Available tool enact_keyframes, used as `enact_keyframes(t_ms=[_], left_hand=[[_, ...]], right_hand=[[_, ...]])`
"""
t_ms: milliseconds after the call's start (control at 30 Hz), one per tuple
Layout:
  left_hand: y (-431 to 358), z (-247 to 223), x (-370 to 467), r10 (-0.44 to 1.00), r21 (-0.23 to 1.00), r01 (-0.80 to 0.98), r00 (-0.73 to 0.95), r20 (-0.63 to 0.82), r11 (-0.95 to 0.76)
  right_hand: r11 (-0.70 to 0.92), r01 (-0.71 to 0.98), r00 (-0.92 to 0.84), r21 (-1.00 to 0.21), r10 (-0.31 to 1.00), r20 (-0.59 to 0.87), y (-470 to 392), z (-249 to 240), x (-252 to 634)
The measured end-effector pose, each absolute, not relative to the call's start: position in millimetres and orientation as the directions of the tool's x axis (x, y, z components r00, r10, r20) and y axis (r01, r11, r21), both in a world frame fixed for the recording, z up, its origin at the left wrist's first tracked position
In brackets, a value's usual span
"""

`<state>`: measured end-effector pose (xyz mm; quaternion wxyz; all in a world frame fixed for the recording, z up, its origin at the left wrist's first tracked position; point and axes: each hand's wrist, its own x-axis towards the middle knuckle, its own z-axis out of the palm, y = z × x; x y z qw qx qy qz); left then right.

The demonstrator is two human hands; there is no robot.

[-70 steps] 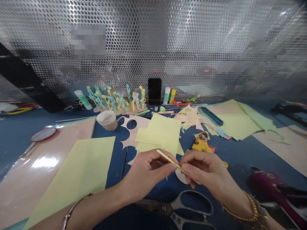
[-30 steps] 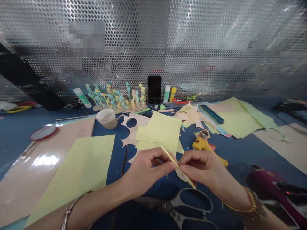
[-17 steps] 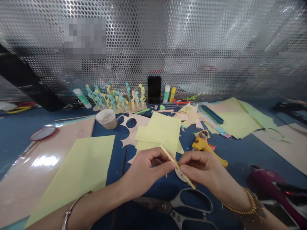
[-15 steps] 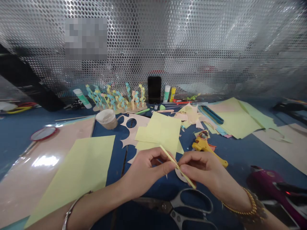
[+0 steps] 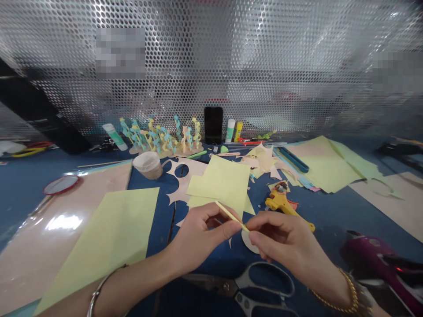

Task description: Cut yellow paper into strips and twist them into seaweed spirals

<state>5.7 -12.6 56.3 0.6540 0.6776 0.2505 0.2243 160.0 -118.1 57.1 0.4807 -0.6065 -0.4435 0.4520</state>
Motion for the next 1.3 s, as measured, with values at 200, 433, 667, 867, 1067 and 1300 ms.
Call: enact_keyframes(t_ms=[200,433,667,867,1067,1300], left_hand=[[-13.8,54.3,4.3,0.652,0.999,0.036,0.758,-0.019,-0.014],[-8.6,61.1,5.1,0.665,0.992,-0.009,0.743,-0.079,0.129],[-6.0,51.9,8.7,0.440,0.933,0.219,0.835,-0.331,0.286],[-9.8,48.2,9.3,0.507,0.887,0.107,0.787,-0.353,0.450],[-10.6,53.3,8.3,0.544,0.876,0.033,0.772,-0.328,0.481],[-10.3,53.2,7.0,0.594,0.873,-0.024,0.741,-0.311,0.488]], right_hand=[[-0.090,0.228,0.215,-0.969,0.976,-0.041,-118.9,56.4,161.8],[0.074,0.625,0.190,-0.777,0.951,0.244,-120.1,60.1,175.2],[0.154,0.859,0.058,-0.489,0.919,0.390,-117.7,59.5,190.9],[-0.383,0.923,0.371,0.032,0.910,0.183,-125.7,37.9,235.9],[-0.437,0.896,0.439,0.076,0.898,-0.016,-130.2,15.1,260.6],[-0.493,0.741,0.524,-0.456,0.849,-0.067,-139.5,47.2,277.6]])
